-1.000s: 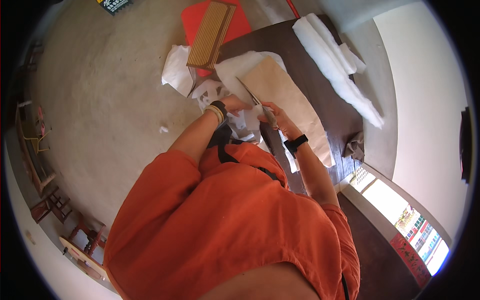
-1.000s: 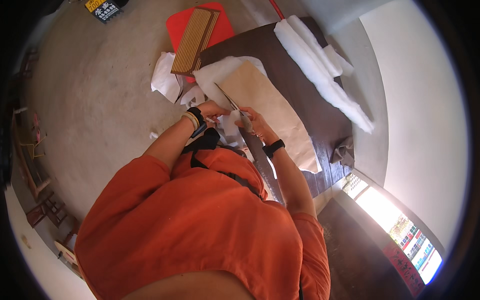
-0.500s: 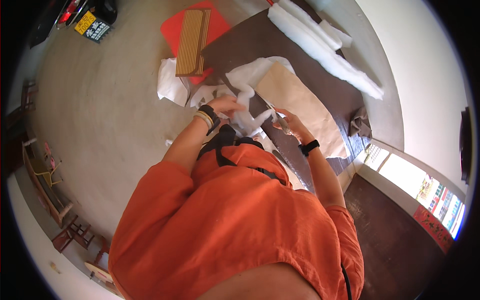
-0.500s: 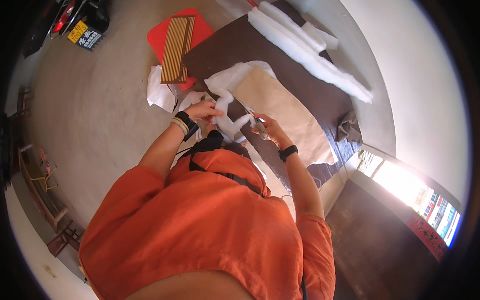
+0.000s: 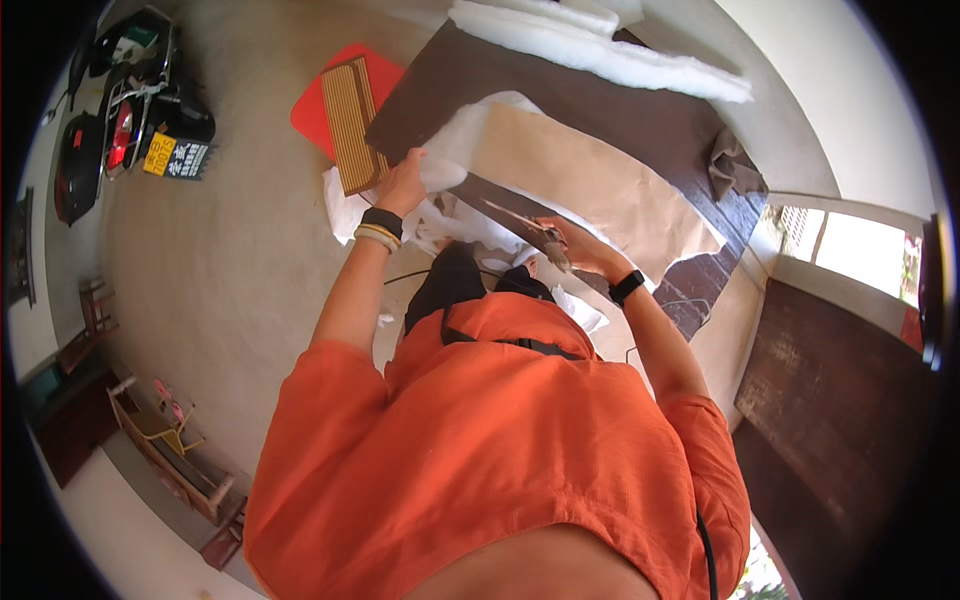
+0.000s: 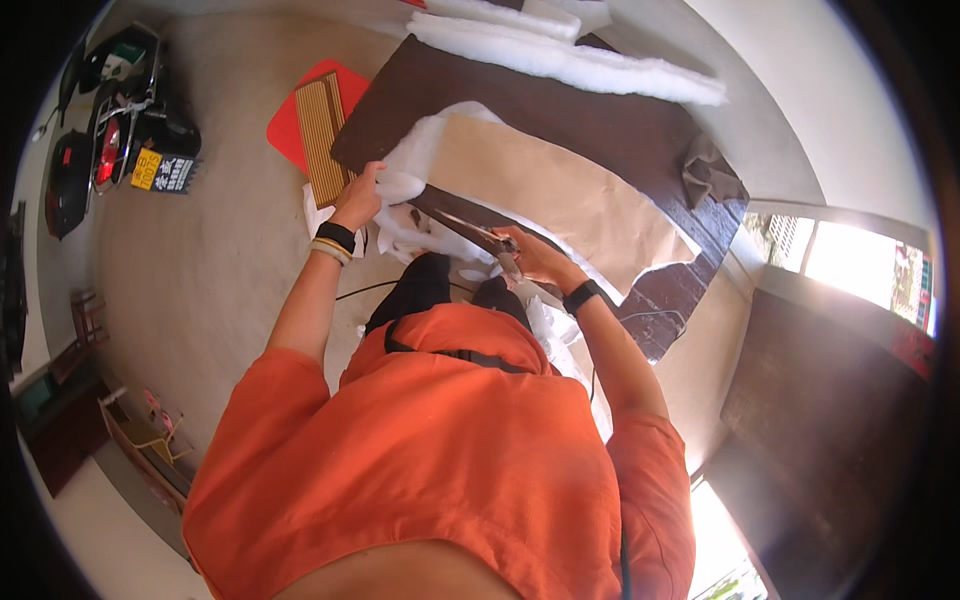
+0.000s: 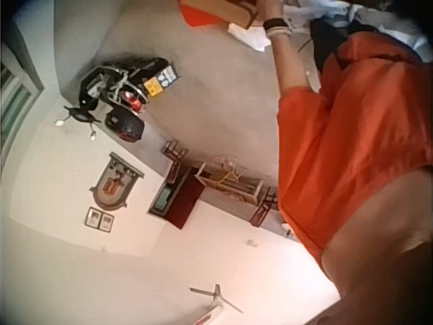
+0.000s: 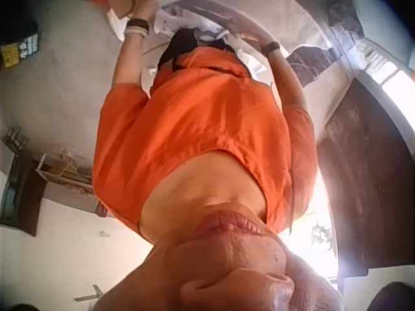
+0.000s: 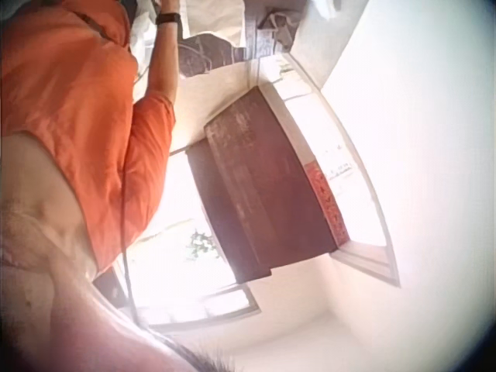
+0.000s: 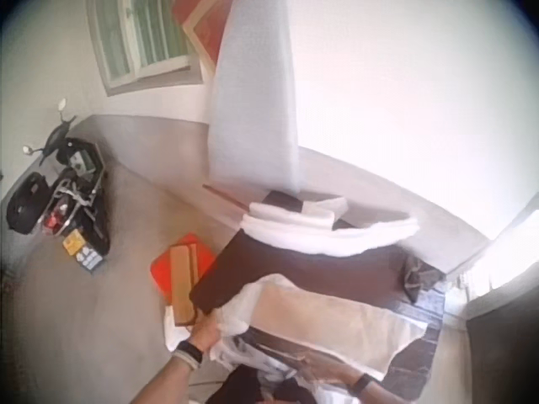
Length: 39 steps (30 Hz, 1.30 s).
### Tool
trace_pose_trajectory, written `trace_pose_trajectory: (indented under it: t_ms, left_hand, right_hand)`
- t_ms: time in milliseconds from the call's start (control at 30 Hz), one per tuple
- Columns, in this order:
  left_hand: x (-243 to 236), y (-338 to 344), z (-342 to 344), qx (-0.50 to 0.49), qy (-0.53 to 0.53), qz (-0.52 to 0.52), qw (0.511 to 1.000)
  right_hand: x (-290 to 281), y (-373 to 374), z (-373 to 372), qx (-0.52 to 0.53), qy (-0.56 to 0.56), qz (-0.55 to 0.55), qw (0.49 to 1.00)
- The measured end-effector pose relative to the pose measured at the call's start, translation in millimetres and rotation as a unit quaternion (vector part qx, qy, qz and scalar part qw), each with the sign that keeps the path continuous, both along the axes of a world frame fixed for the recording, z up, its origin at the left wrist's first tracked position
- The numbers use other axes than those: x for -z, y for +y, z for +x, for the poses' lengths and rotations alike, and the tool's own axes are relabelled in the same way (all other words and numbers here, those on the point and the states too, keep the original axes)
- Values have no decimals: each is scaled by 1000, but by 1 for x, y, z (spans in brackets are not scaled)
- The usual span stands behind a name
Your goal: The person places a beige fabric piece on a white foam sheet and uses scissors to cut the foam around the fabric's outline. They trim the foam along the edges and remove excess pieces, leaving a foam shape matching the fabric.
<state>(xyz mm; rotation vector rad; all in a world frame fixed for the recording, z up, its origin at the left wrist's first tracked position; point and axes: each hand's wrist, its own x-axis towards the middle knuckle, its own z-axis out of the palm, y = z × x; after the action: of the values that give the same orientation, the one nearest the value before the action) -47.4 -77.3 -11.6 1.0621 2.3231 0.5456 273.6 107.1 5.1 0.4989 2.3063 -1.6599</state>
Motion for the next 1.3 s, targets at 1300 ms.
trace_pose_trajectory:
  t_ms: [1300]
  left_hand:
    - [38, 46, -70, 80, -180, -16, 980]
  right_hand:
    - [-91, -111, 167, 456, -143, -274, 834]
